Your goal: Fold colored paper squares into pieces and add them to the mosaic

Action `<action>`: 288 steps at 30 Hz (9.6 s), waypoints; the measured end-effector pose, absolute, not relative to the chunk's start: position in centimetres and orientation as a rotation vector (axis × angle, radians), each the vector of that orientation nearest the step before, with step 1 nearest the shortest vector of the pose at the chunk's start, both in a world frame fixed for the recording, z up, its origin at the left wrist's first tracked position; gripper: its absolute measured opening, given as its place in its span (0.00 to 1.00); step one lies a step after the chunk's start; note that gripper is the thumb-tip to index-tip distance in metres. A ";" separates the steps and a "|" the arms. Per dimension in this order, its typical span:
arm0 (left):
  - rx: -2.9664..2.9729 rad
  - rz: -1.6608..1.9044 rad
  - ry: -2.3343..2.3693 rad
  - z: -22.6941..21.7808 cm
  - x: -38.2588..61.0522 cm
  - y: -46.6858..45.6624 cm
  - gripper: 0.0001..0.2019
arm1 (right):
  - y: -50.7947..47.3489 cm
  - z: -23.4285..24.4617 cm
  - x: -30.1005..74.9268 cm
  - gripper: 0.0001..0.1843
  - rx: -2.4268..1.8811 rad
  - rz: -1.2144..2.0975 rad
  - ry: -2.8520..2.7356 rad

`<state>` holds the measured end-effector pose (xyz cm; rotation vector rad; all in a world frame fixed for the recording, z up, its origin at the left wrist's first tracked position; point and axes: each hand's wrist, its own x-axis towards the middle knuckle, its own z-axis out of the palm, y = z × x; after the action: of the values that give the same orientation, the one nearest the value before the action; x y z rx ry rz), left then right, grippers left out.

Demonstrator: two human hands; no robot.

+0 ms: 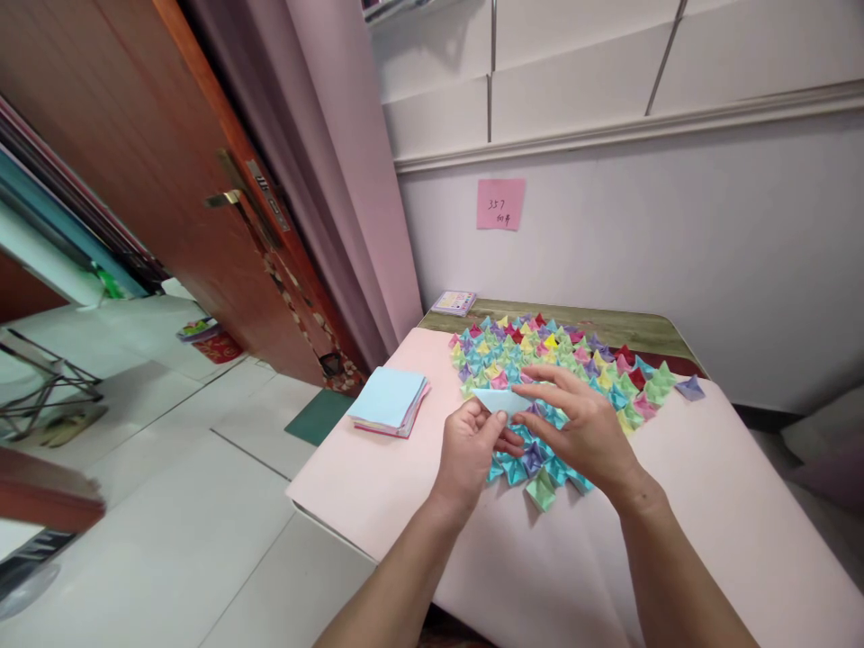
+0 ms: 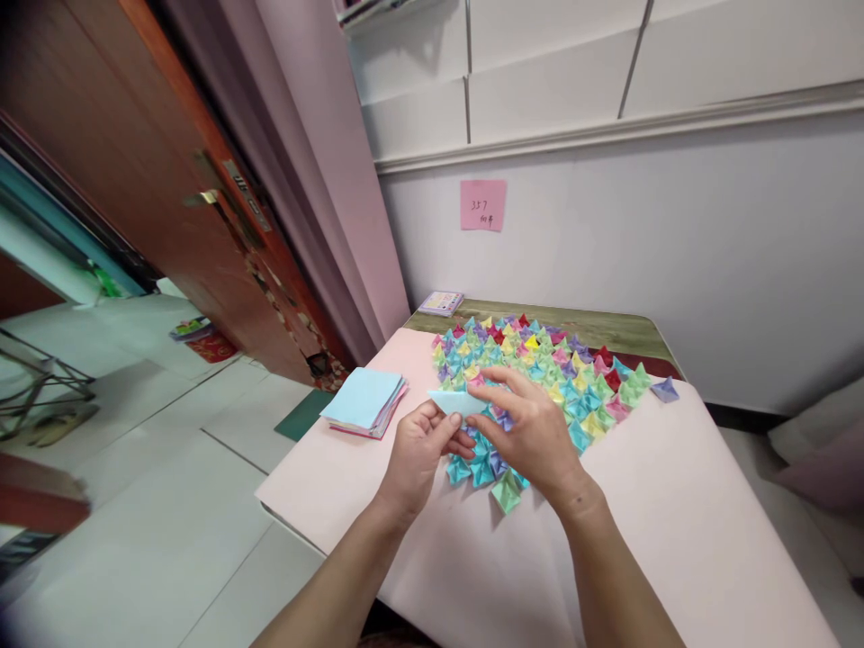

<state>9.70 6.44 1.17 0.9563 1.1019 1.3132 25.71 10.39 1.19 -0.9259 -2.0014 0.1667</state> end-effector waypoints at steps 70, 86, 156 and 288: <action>0.925 1.073 0.903 0.9 9.0 6.8 0.23 | 10.9 0.4 24.9 0.16 -0.957 0.840 -1.693; 0.842 1.199 0.987 0.3 9.3 7.4 0.21 | 11.2 0.4 25.1 0.07 -0.889 0.800 -1.771; 0.707 1.296 0.905 1.3 9.4 7.2 0.16 | 11.1 0.0 24.5 0.20 -0.967 1.534 -1.308; 0.875 1.437 1.077 0.6 9.1 7.1 0.12 | 10.1 0.7 23.0 0.19 -0.944 1.335 -1.278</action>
<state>9.15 7.07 0.62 0.8752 1.0771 1.4372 22.97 10.10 0.70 -0.9443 -1.2783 1.3346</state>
